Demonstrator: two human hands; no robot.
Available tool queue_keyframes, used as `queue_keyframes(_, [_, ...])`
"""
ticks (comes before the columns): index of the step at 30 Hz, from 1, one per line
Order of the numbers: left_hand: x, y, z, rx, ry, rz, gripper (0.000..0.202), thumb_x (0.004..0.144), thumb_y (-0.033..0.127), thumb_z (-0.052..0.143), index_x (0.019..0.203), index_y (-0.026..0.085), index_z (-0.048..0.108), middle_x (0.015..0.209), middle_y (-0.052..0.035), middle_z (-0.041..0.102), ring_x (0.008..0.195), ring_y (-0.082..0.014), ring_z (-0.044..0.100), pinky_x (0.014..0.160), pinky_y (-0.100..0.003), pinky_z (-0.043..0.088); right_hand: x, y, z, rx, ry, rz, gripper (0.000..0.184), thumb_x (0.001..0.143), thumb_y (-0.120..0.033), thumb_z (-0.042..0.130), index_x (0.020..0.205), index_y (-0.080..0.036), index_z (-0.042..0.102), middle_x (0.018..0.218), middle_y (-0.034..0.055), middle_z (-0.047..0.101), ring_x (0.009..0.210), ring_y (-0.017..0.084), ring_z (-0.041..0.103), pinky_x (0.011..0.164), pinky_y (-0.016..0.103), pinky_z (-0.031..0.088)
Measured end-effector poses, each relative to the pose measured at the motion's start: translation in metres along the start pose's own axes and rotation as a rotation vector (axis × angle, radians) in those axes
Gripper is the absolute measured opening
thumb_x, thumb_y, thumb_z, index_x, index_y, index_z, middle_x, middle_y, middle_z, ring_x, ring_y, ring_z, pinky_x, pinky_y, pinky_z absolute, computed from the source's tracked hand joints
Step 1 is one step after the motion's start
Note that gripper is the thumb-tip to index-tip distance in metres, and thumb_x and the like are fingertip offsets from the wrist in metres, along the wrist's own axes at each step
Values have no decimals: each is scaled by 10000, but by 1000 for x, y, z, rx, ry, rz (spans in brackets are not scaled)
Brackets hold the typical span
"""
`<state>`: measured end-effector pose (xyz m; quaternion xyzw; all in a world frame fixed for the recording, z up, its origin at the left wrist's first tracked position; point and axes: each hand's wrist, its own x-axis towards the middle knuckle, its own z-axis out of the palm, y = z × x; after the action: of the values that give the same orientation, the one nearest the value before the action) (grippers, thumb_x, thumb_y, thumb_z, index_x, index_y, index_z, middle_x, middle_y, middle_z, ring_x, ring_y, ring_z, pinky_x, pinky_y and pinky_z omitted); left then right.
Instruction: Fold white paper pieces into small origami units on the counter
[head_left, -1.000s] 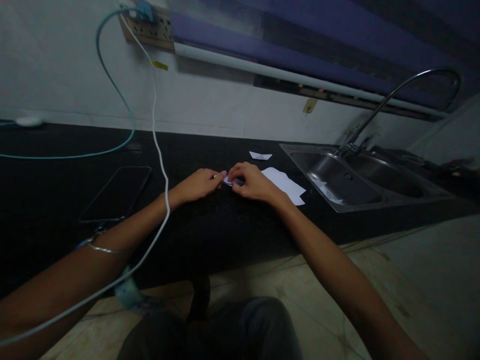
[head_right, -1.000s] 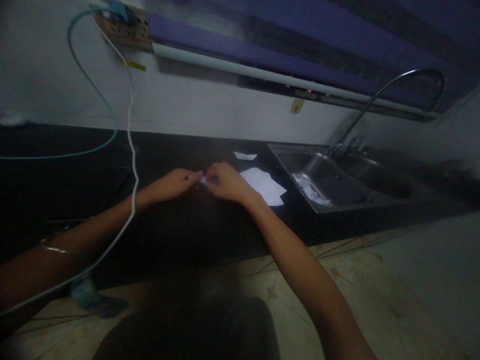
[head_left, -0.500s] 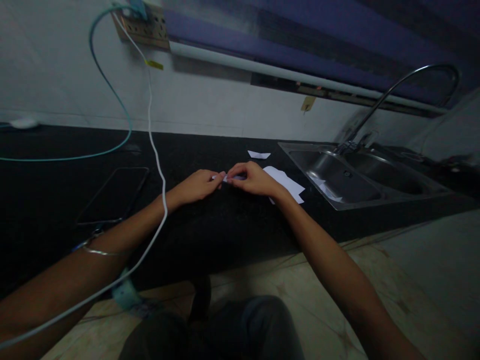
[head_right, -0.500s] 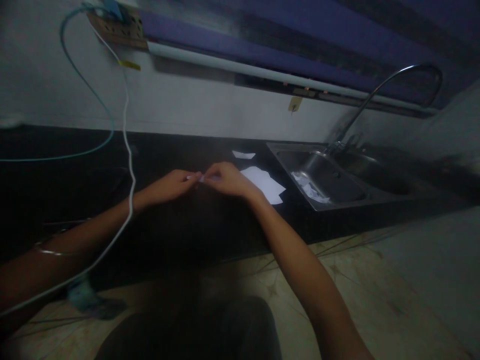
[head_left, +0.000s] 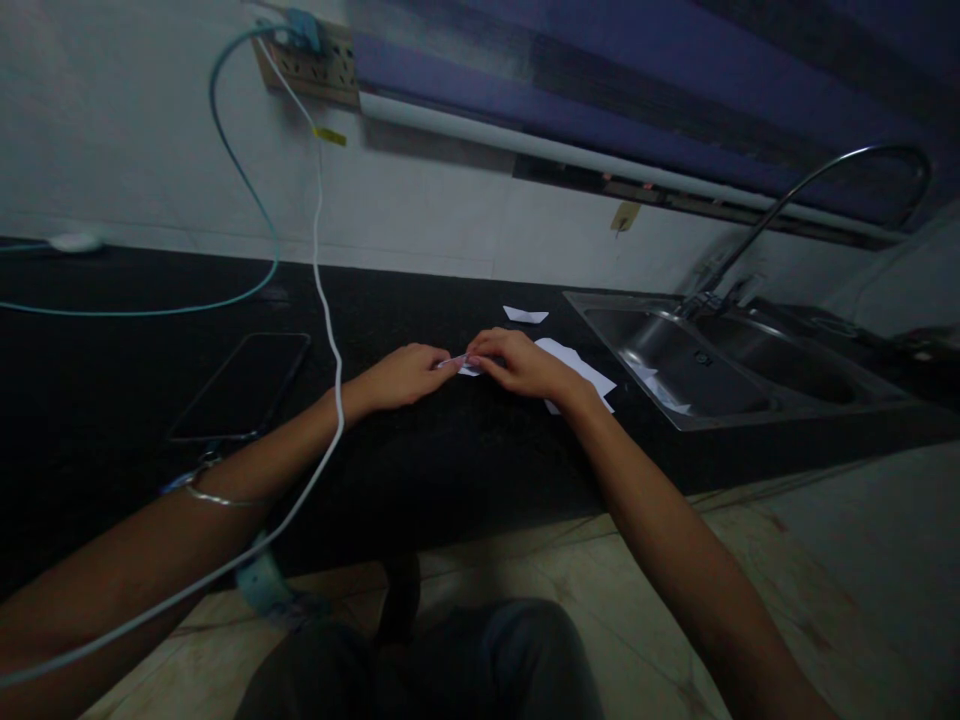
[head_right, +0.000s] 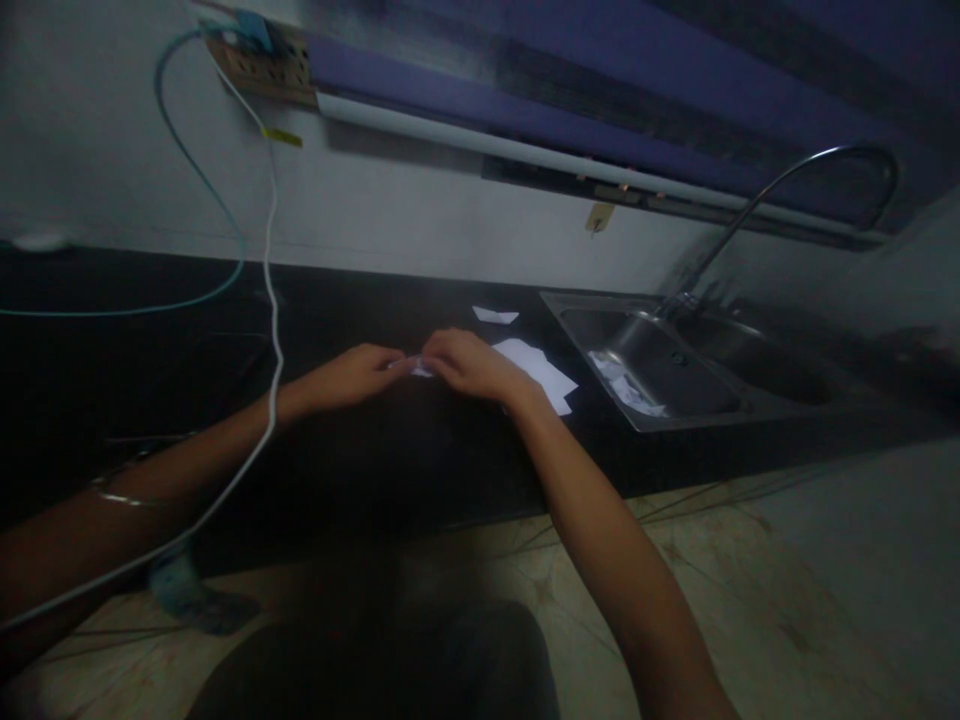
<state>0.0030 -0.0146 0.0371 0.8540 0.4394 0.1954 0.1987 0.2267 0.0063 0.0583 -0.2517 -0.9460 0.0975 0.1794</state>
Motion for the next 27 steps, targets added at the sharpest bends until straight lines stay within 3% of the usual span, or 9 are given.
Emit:
queue_keyframes(5, [2,-2,2,-26,28,-67,505,945,541,374,828,154,675,681,-48,617,605,-166,535,570,-269,353,0,-6,-1,-104,-1,-13,217,957,-265,487,1009,-168,675,1064,85,639,985,215,556,928,374,404])
queue_keyframes(12, [-1,3,0,-198,8,-129,582,924,633,364,798,153,667,599,-12,550,522,-141,489,511,-262,338,-1,3,-2,-205,75,3,221,953,-186,453,998,-149,667,1089,114,627,1038,226,535,911,371,420])
queue_keyframes(17, [-2,3,-1,-264,12,-167,587,897,667,397,779,156,661,559,5,522,472,-133,476,492,-262,341,-20,46,-30,-249,267,166,211,926,-190,491,969,-168,696,1104,104,648,1077,223,545,935,383,427])
queue_keyframes(19, [-2,2,-2,-247,3,-153,580,893,662,407,807,159,681,547,3,532,471,-139,482,499,-266,341,-27,70,-41,-267,284,223,218,909,-184,501,977,-173,709,1078,94,674,1050,216,569,940,389,431])
queue_keyframes(23, [-1,0,-2,-241,-1,-130,548,891,633,432,871,159,706,583,-17,585,508,-154,517,514,-274,345,-28,107,-47,-333,188,321,243,864,-152,528,984,-156,739,1041,108,718,1019,227,609,941,411,436])
queue_keyframes(27, [-1,-1,-2,-256,-18,-128,535,897,616,428,861,163,710,589,-23,594,504,-153,516,508,-275,338,-20,124,-43,-284,67,398,262,847,-142,537,985,-142,759,1013,124,739,961,222,660,903,384,461])
